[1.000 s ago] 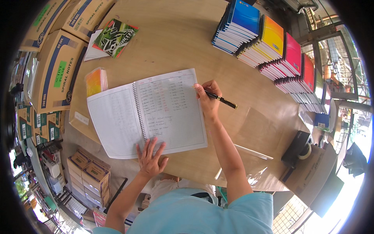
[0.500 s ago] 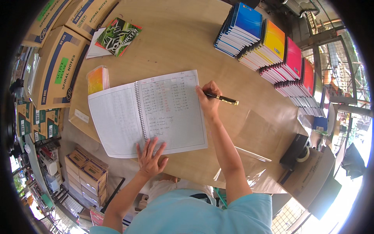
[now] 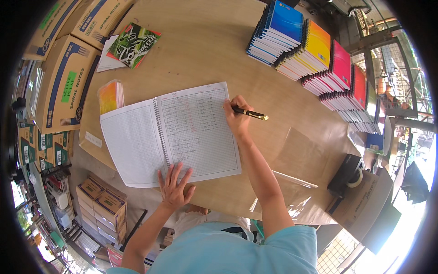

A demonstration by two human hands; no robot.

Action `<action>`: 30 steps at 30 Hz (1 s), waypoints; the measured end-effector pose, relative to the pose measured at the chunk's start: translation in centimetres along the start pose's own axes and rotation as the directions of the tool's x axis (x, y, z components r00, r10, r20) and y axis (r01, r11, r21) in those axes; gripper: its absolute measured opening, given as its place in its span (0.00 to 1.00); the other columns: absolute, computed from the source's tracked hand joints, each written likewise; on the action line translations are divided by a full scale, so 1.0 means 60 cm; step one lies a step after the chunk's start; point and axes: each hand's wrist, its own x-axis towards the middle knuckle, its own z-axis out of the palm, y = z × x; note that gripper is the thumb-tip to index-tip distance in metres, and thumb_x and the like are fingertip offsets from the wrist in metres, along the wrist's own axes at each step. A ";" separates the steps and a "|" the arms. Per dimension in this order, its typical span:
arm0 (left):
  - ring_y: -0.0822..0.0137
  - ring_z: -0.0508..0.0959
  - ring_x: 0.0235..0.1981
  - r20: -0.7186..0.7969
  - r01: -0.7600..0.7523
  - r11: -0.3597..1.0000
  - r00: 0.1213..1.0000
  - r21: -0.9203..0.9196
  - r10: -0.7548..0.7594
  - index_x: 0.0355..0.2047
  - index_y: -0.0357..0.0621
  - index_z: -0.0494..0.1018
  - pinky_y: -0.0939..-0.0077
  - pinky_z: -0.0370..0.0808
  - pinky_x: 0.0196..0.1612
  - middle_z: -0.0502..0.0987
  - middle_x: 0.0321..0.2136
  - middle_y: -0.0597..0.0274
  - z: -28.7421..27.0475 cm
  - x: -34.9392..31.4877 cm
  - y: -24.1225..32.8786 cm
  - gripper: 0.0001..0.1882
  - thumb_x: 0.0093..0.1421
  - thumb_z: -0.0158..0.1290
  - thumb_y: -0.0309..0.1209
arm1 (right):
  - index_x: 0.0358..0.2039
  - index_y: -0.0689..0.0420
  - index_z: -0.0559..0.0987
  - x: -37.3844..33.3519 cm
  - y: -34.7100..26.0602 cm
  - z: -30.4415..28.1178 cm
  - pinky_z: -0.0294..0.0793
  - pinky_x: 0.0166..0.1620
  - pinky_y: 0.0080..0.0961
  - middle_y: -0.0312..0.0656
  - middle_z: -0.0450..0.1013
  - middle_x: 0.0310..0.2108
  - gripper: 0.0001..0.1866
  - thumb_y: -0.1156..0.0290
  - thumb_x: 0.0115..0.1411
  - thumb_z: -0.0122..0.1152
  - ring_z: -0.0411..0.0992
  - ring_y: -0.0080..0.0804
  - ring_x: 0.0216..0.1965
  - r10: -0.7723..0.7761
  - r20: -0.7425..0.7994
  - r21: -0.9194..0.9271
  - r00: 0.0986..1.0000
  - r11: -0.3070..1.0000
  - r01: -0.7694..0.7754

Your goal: The person packs stacks of colorful notebooks into plastic bags and then places the bagged notebooks into a cardboard box before writing in a large ledger.

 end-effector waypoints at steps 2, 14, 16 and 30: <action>0.58 0.54 0.69 -0.001 -0.002 1.000 1.000 -0.004 0.002 0.62 0.67 0.67 0.37 0.33 0.68 0.59 0.67 0.64 0.000 0.000 0.000 0.29 0.61 0.46 0.54 | 0.16 0.58 0.61 -0.001 0.001 0.000 0.54 0.20 0.23 0.32 0.58 0.11 0.20 0.77 0.54 0.64 0.54 0.17 0.16 -0.003 -0.004 -0.006 1.000 1.000 0.003; 0.58 0.51 0.70 0.021 -0.012 1.000 1.000 0.009 0.011 0.64 0.66 0.65 0.38 0.31 0.68 0.57 0.68 0.63 0.004 -0.004 -0.002 0.30 0.62 0.44 0.54 | 0.16 0.57 0.59 -0.001 0.002 0.002 0.52 0.20 0.23 0.32 0.55 0.12 0.20 0.78 0.54 0.63 0.51 0.18 0.17 -0.020 0.003 -0.008 1.000 1.000 0.020; 0.58 0.51 0.70 0.018 -0.013 1.000 1.000 0.012 0.012 0.64 0.66 0.65 0.38 0.30 0.68 0.57 0.68 0.63 0.003 -0.003 -0.002 0.30 0.62 0.44 0.54 | 0.16 0.58 0.59 0.000 0.005 0.003 0.51 0.20 0.24 0.32 0.54 0.12 0.20 0.78 0.54 0.63 0.51 0.18 0.17 -0.032 0.005 0.002 0.999 0.999 0.032; 0.58 0.52 0.69 0.006 -0.009 1.000 1.000 0.016 0.008 0.64 0.66 0.66 0.39 0.31 0.69 0.57 0.68 0.63 0.002 -0.001 0.000 0.29 0.62 0.45 0.54 | 0.16 0.59 0.59 -0.001 0.004 0.000 0.55 0.22 0.23 0.32 0.57 0.13 0.20 0.79 0.54 0.62 0.53 0.19 0.18 0.011 0.046 -0.056 0.999 0.998 -0.008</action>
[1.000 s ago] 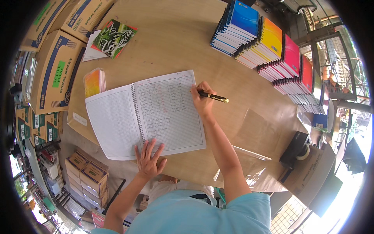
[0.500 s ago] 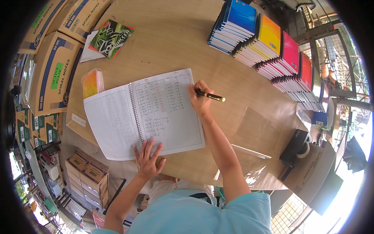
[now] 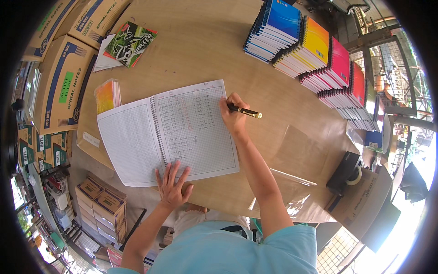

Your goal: The person packs stacks of colorful notebooks into plastic bags and then places the bagged notebooks into a cardboard box before writing in a large ledger.

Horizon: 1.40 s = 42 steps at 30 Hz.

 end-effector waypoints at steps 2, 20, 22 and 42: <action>0.58 0.52 0.69 0.000 0.000 1.000 1.000 0.000 0.000 0.64 0.66 0.66 0.39 0.30 0.69 0.57 0.68 0.63 0.000 0.000 0.000 0.29 0.62 0.45 0.54 | 0.16 0.59 0.59 0.000 0.001 -0.001 0.56 0.22 0.23 0.32 0.57 0.13 0.20 0.79 0.54 0.62 0.54 0.19 0.18 -0.005 0.000 -0.009 1.000 1.000 0.005; 0.56 0.52 0.69 -0.005 -0.020 1.000 1.000 0.009 0.020 0.62 0.63 0.67 0.39 0.31 0.68 0.58 0.67 0.60 -0.001 0.000 -0.002 0.29 0.62 0.46 0.53 | 0.16 0.59 0.60 -0.002 -0.006 0.001 0.57 0.22 0.23 0.33 0.60 0.13 0.19 0.80 0.53 0.62 0.56 0.18 0.19 -0.012 -0.022 0.027 1.000 1.000 0.013; 0.54 0.52 0.69 -0.015 -0.037 0.999 0.999 0.018 0.037 0.61 0.61 0.69 0.39 0.32 0.68 0.59 0.67 0.58 -0.001 0.000 -0.002 0.29 0.61 0.47 0.52 | 0.16 0.59 0.61 -0.001 -0.013 0.005 0.57 0.23 0.22 0.33 0.61 0.13 0.18 0.80 0.53 0.62 0.57 0.18 0.19 0.010 -0.083 0.065 0.996 0.998 -0.004; 0.58 0.50 0.70 0.041 0.015 1.000 0.999 -0.019 -0.014 0.65 0.67 0.64 0.38 0.31 0.68 0.56 0.68 0.64 0.000 -0.004 -0.001 0.30 0.62 0.45 0.54 | 0.16 0.57 0.57 0.001 -0.003 0.007 0.52 0.20 0.24 0.32 0.54 0.11 0.20 0.81 0.52 0.60 0.50 0.18 0.16 -0.049 -0.070 0.013 0.996 0.999 0.050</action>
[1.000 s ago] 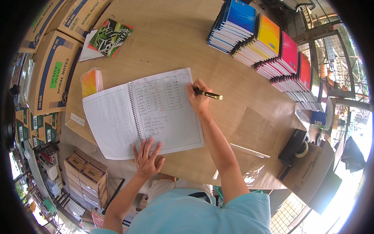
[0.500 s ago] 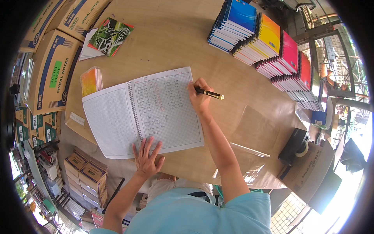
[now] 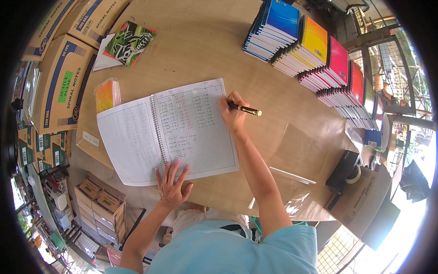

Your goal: The person packs stacks of colorful notebooks into plastic bags and then places the bagged notebooks into a cardboard box before writing in a large ledger.

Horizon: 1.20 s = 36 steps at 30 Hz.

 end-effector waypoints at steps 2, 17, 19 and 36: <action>0.58 0.51 0.70 -0.003 -0.001 1.000 1.000 -0.004 0.001 0.65 0.67 0.64 0.38 0.31 0.68 0.56 0.68 0.63 -0.001 0.001 0.000 0.30 0.62 0.45 0.54 | 0.16 0.57 0.57 0.000 -0.002 0.000 0.52 0.20 0.24 0.32 0.54 0.11 0.20 0.81 0.52 0.60 0.50 0.18 0.16 0.004 0.003 -0.003 1.000 1.000 -0.004; 0.56 0.52 0.70 -0.021 -0.017 1.000 1.000 0.007 0.017 0.63 0.64 0.67 0.36 0.33 0.68 0.57 0.68 0.61 -0.004 0.005 0.001 0.29 0.62 0.46 0.53 | 0.16 0.57 0.58 -0.001 0.012 -0.003 0.53 0.20 0.24 0.33 0.55 0.11 0.19 0.80 0.52 0.61 0.51 0.19 0.16 -0.003 0.023 0.007 1.000 1.000 0.003; 0.53 0.54 0.68 -0.021 -0.026 1.000 0.999 0.011 0.026 0.62 0.62 0.68 0.34 0.36 0.67 0.58 0.67 0.59 -0.006 0.004 0.001 0.30 0.60 0.48 0.52 | 0.16 0.58 0.58 -0.001 0.007 -0.003 0.53 0.20 0.24 0.33 0.55 0.11 0.19 0.80 0.52 0.61 0.52 0.19 0.17 -0.005 0.008 -0.002 1.000 1.000 0.005; 0.54 0.53 0.69 -0.049 -0.041 0.999 0.998 0.031 0.042 0.62 0.62 0.68 0.36 0.34 0.68 0.58 0.67 0.59 -0.005 0.003 -0.003 0.29 0.61 0.48 0.53 | 0.16 0.59 0.60 -0.006 -0.001 -0.007 0.57 0.22 0.22 0.33 0.59 0.13 0.17 0.81 0.52 0.60 0.55 0.18 0.18 0.032 -0.028 0.000 0.999 0.999 -0.032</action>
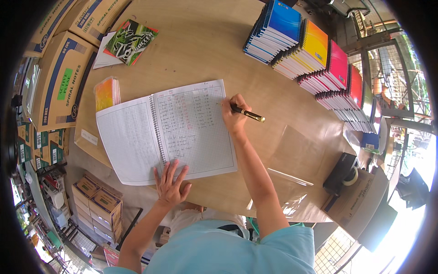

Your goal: The person packs stacks of colorful notebooks into plastic bags and then places the bagged notebooks into a cardboard box before writing in a large ledger.

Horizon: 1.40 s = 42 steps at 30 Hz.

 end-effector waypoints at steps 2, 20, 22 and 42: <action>0.54 0.53 0.69 -0.006 0.000 1.000 1.000 -0.003 0.000 0.61 0.62 0.68 0.37 0.34 0.68 0.59 0.67 0.58 0.001 -0.001 0.000 0.29 0.61 0.48 0.52 | 0.17 0.59 0.62 0.000 -0.002 0.000 0.60 0.24 0.22 0.34 0.62 0.14 0.15 0.81 0.52 0.60 0.58 0.18 0.19 0.052 0.006 0.006 0.999 0.999 -0.053; 0.53 0.54 0.68 0.003 0.003 1.000 1.000 -0.007 -0.003 0.62 0.62 0.68 0.35 0.36 0.67 0.59 0.67 0.59 -0.009 -0.007 -0.003 0.30 0.60 0.48 0.52 | 0.16 0.58 0.59 -0.001 -0.008 0.006 0.54 0.21 0.23 0.33 0.55 0.11 0.17 0.80 0.52 0.60 0.52 0.18 0.17 0.003 -0.032 0.007 0.999 1.000 -0.003; 0.53 0.54 0.68 -0.003 -0.001 1.000 1.000 -0.006 0.001 0.62 0.62 0.68 0.35 0.37 0.67 0.59 0.67 0.59 -0.009 -0.006 -0.002 0.30 0.60 0.48 0.52 | 0.16 0.58 0.60 0.000 -0.005 0.005 0.54 0.21 0.23 0.33 0.55 0.12 0.17 0.81 0.51 0.59 0.52 0.18 0.17 -0.006 0.003 -0.013 1.000 1.000 0.006; 0.55 0.55 0.69 -0.136 -0.061 0.990 0.990 -0.129 0.043 0.68 0.62 0.56 0.28 0.45 0.62 0.54 0.68 0.59 -0.016 -0.028 -0.003 0.37 0.59 0.54 0.45 | 0.27 0.51 0.69 0.033 0.033 -0.043 0.60 0.27 0.15 0.26 0.58 0.21 0.15 0.57 0.66 0.56 0.57 0.15 0.22 0.186 0.019 0.394 0.982 0.901 -0.178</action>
